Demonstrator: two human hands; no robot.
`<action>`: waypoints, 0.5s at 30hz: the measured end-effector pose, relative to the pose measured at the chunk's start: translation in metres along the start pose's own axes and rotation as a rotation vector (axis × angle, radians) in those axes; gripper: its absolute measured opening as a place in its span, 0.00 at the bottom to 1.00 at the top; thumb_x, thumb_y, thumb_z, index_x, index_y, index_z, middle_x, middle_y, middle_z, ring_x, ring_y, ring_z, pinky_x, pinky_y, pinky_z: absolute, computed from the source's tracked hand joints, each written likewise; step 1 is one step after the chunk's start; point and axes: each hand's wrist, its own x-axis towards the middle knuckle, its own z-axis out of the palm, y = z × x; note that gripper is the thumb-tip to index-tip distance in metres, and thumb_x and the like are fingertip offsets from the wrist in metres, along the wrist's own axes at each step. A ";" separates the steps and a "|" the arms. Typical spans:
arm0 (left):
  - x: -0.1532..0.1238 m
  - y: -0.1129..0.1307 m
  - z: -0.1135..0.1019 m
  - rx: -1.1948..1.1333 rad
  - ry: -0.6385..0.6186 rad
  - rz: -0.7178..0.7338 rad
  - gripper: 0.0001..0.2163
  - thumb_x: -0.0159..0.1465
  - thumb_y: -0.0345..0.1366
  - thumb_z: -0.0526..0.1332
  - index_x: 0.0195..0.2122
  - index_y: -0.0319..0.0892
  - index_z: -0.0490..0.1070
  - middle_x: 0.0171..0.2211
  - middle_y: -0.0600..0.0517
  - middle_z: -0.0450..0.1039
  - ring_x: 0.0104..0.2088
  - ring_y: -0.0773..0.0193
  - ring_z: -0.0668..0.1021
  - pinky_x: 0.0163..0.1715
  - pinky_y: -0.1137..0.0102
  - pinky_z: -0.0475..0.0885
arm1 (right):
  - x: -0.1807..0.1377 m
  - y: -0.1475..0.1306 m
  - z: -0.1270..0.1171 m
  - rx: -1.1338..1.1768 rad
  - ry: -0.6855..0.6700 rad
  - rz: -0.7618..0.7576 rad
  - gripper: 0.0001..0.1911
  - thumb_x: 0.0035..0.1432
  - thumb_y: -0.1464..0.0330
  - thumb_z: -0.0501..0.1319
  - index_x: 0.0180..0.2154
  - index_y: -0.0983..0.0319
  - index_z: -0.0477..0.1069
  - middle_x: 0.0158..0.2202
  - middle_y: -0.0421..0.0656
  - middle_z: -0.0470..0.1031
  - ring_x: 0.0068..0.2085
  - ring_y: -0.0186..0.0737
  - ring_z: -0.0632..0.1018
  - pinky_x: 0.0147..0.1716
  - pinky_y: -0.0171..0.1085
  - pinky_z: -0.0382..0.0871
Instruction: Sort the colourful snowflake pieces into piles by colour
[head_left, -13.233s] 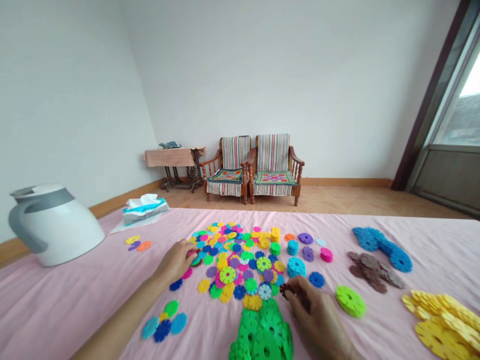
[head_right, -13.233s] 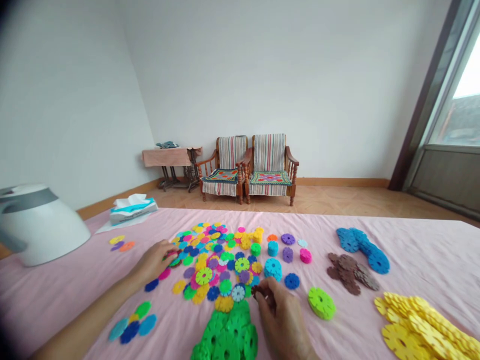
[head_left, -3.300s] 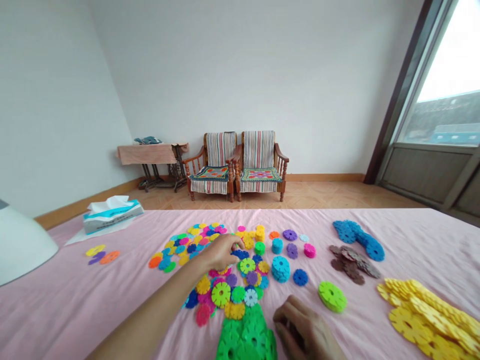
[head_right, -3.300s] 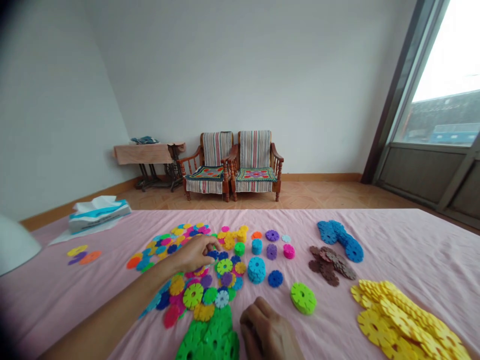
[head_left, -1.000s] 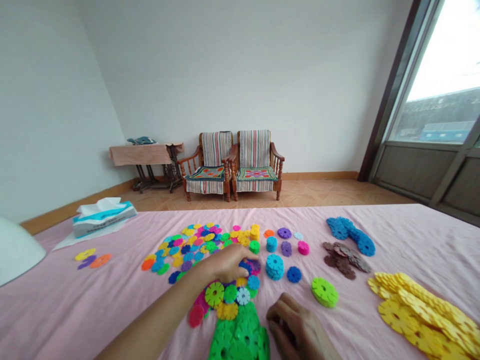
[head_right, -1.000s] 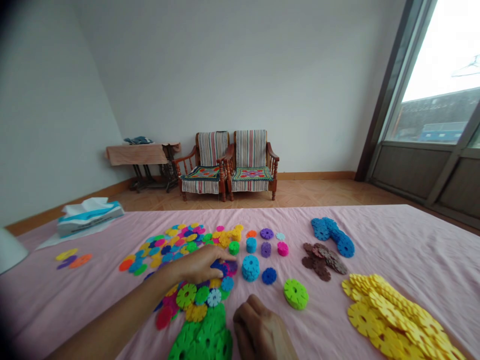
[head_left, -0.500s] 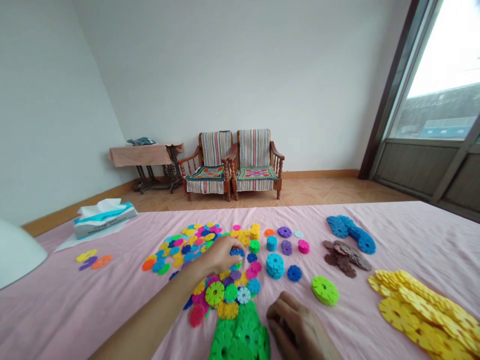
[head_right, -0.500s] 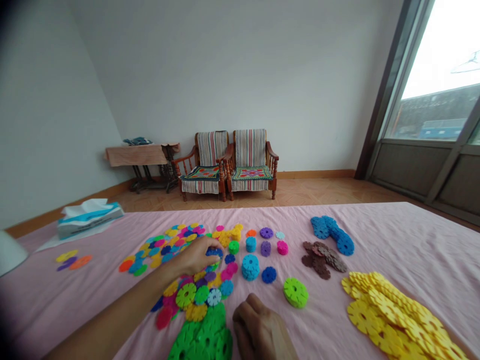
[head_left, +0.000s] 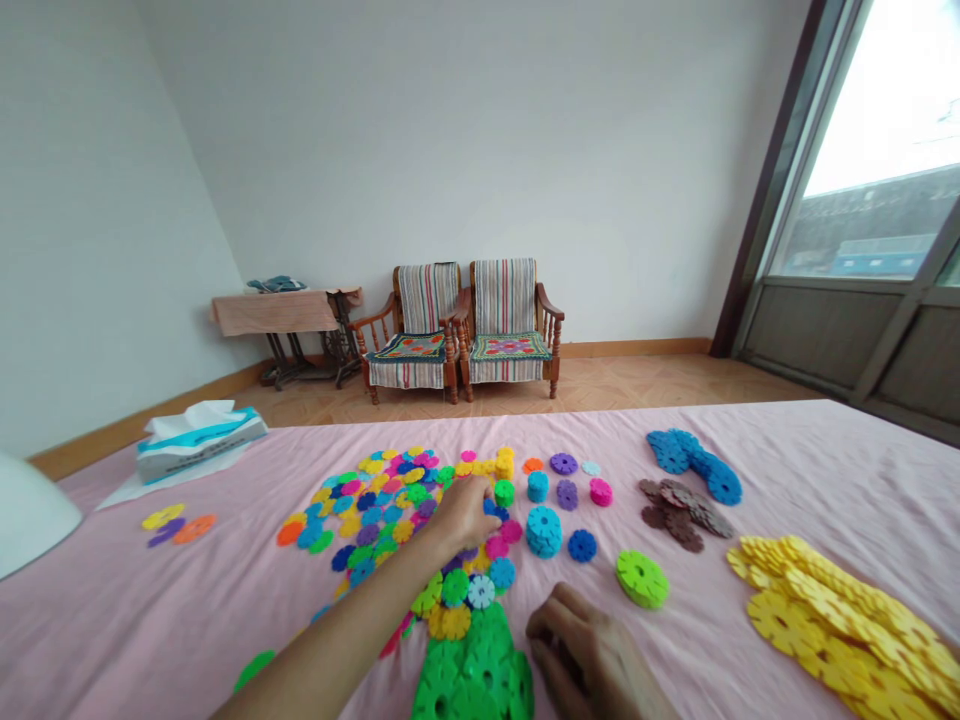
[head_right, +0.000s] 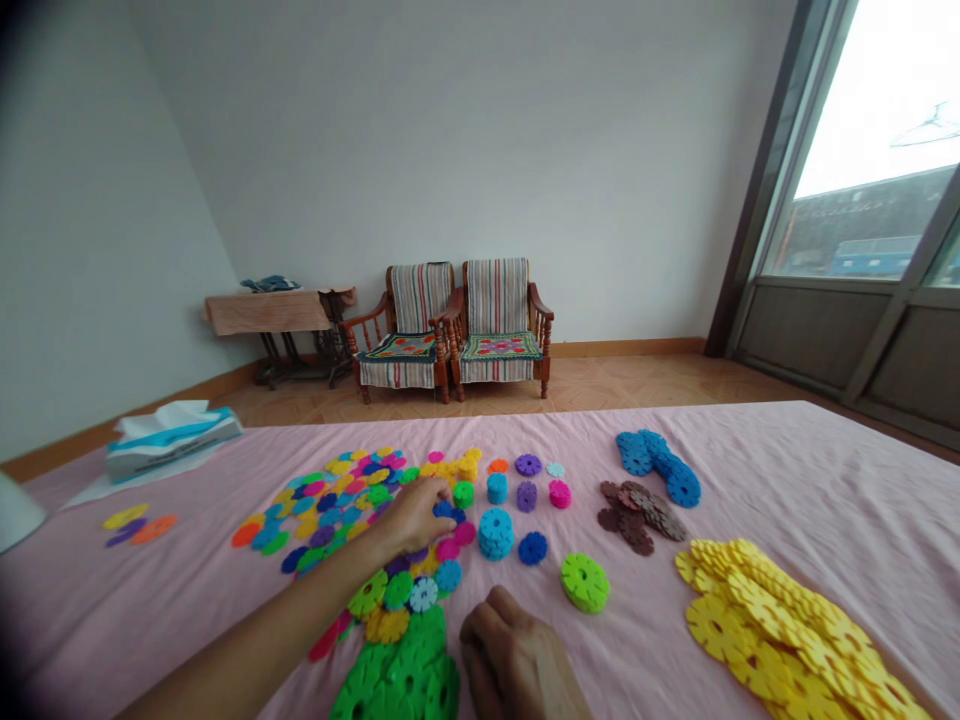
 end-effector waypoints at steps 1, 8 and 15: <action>0.001 0.000 0.000 -0.008 0.000 0.000 0.14 0.66 0.38 0.60 0.51 0.40 0.68 0.50 0.47 0.71 0.45 0.57 0.77 0.44 0.57 0.74 | 0.000 0.000 0.000 -0.004 -0.002 0.002 0.08 0.59 0.73 0.52 0.32 0.59 0.67 0.31 0.42 0.72 0.30 0.35 0.76 0.27 0.31 0.64; -0.004 -0.007 -0.008 -0.097 -0.009 -0.014 0.14 0.66 0.39 0.60 0.51 0.40 0.68 0.49 0.48 0.71 0.44 0.57 0.77 0.43 0.58 0.74 | 0.000 -0.004 -0.003 0.018 0.006 -0.005 0.08 0.59 0.73 0.51 0.32 0.59 0.68 0.31 0.42 0.72 0.31 0.36 0.76 0.28 0.32 0.65; -0.033 0.018 -0.029 -0.360 -0.037 0.099 0.04 0.56 0.31 0.64 0.33 0.39 0.70 0.25 0.59 0.68 0.30 0.67 0.73 0.29 0.74 0.67 | 0.006 -0.012 -0.010 0.197 0.311 0.124 0.07 0.61 0.69 0.53 0.36 0.59 0.69 0.31 0.42 0.71 0.28 0.35 0.73 0.27 0.33 0.67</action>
